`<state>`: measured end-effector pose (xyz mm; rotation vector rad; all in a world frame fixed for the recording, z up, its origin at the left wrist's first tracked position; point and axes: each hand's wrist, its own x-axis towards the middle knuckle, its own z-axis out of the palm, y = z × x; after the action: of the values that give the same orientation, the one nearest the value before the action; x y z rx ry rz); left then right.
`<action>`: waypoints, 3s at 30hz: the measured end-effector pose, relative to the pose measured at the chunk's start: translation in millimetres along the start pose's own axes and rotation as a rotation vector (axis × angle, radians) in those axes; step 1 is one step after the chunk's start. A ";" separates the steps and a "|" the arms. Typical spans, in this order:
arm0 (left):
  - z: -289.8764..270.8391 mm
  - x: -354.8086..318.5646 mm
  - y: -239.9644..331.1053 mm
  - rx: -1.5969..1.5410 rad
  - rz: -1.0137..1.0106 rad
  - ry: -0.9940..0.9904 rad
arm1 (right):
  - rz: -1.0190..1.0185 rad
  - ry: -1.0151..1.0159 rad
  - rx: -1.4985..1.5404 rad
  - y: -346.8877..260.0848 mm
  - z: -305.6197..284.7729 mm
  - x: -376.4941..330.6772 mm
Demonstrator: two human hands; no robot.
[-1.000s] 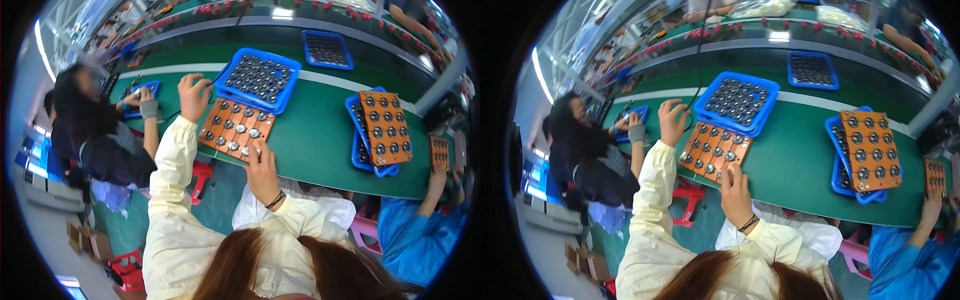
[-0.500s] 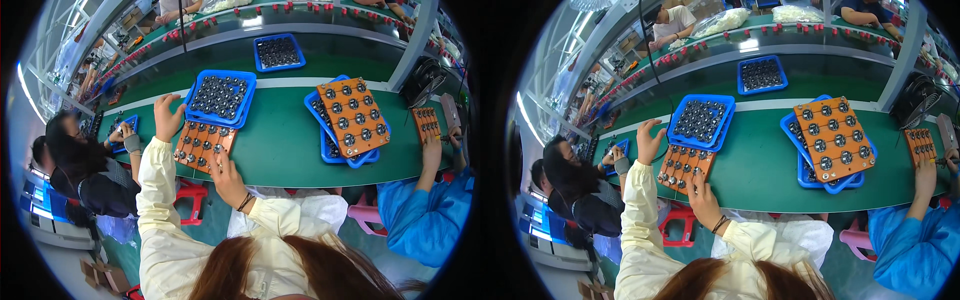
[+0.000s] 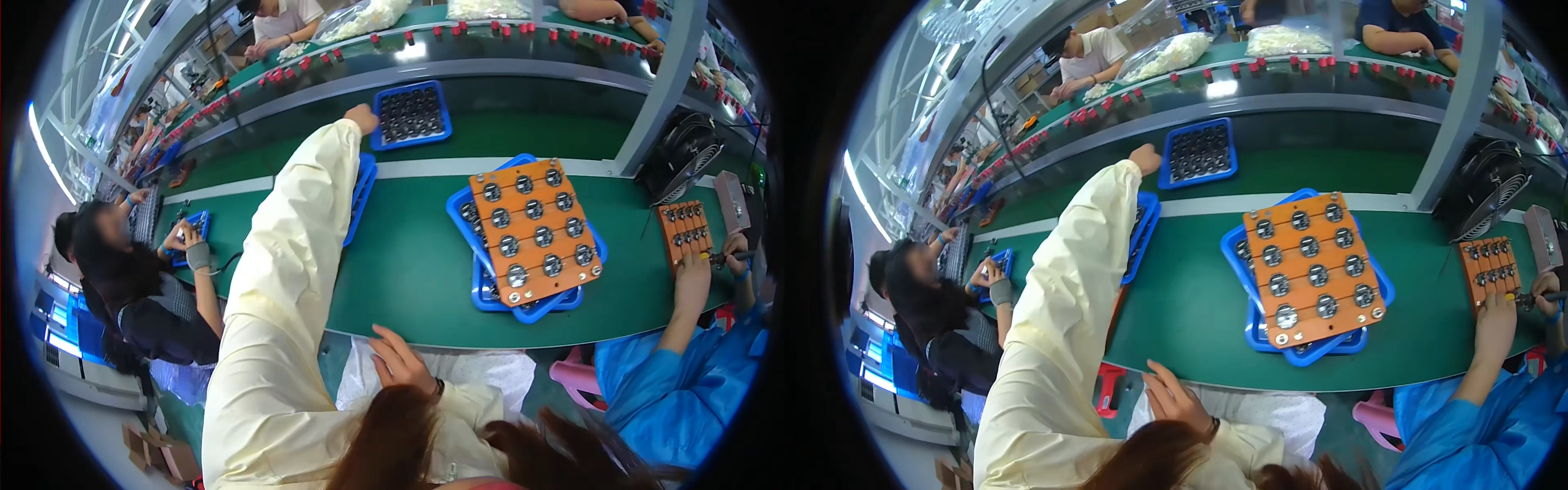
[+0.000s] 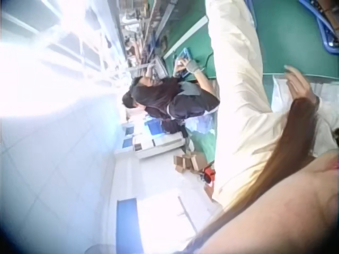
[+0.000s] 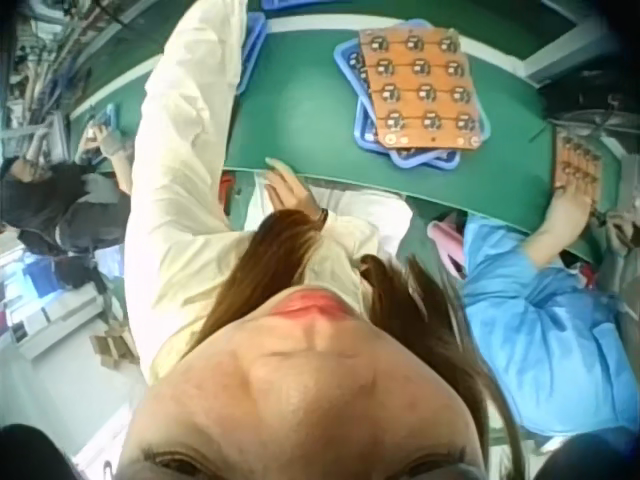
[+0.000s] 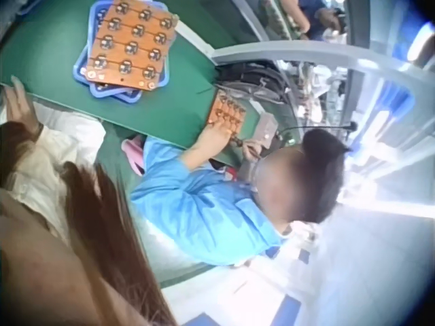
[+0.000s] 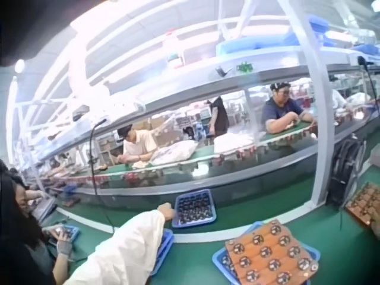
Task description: Assemble and inspect electronic components on circuit board panels within an industrial factory setting.
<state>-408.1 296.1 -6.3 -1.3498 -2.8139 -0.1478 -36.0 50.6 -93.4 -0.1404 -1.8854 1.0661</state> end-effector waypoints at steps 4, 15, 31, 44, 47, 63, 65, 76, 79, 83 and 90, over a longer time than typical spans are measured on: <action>24.6 60.7 -73.4 -0.128 -0.087 -0.212 | 0.196 0.175 0.002 10.1 -38.7 -29.8; 29.6 54.5 -62.9 -0.845 -0.423 -0.357 | 0.276 0.368 0.040 27.2 -107.8 -39.5; -61.9 -34.6 -18.6 -1.155 0.012 -0.015 | 0.207 0.674 -0.254 -5.5 -203.6 14.8; -126.4 -183.2 30.7 -0.979 0.659 -0.685 | 0.557 0.319 0.652 -19.8 -204.2 61.1; -128.8 -220.6 47.3 -0.936 0.747 -0.992 | 0.671 0.179 0.815 -26.2 -200.0 46.5; -69.5 -320.4 14.7 -1.789 0.262 -1.062 | 0.682 0.489 1.022 -81.8 -131.7 -8.4; -62.7 -349.7 1.2 -1.932 0.257 -0.893 | 0.639 0.544 1.028 -78.7 -128.2 -2.3; -2.6 -423.0 67.4 -2.169 0.384 -0.309 | 0.459 0.557 0.592 -46.2 -80.1 3.6; -0.1 -416.8 57.5 -2.259 0.232 -0.306 | 0.583 0.307 0.541 -38.9 -118.4 -5.5; 0.1 -407.9 55.3 -2.287 0.280 -0.304 | 0.443 0.657 -0.132 -12.3 -172.0 -1.8; 11.0 -409.4 35.1 -2.226 0.238 -0.314 | 0.489 0.520 -0.689 33.0 -226.5 30.1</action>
<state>-123.9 0.7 -37.7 -1.3543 -1.4417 -3.6657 110.5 224.9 -54.8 -1.2030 -1.6814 0.5442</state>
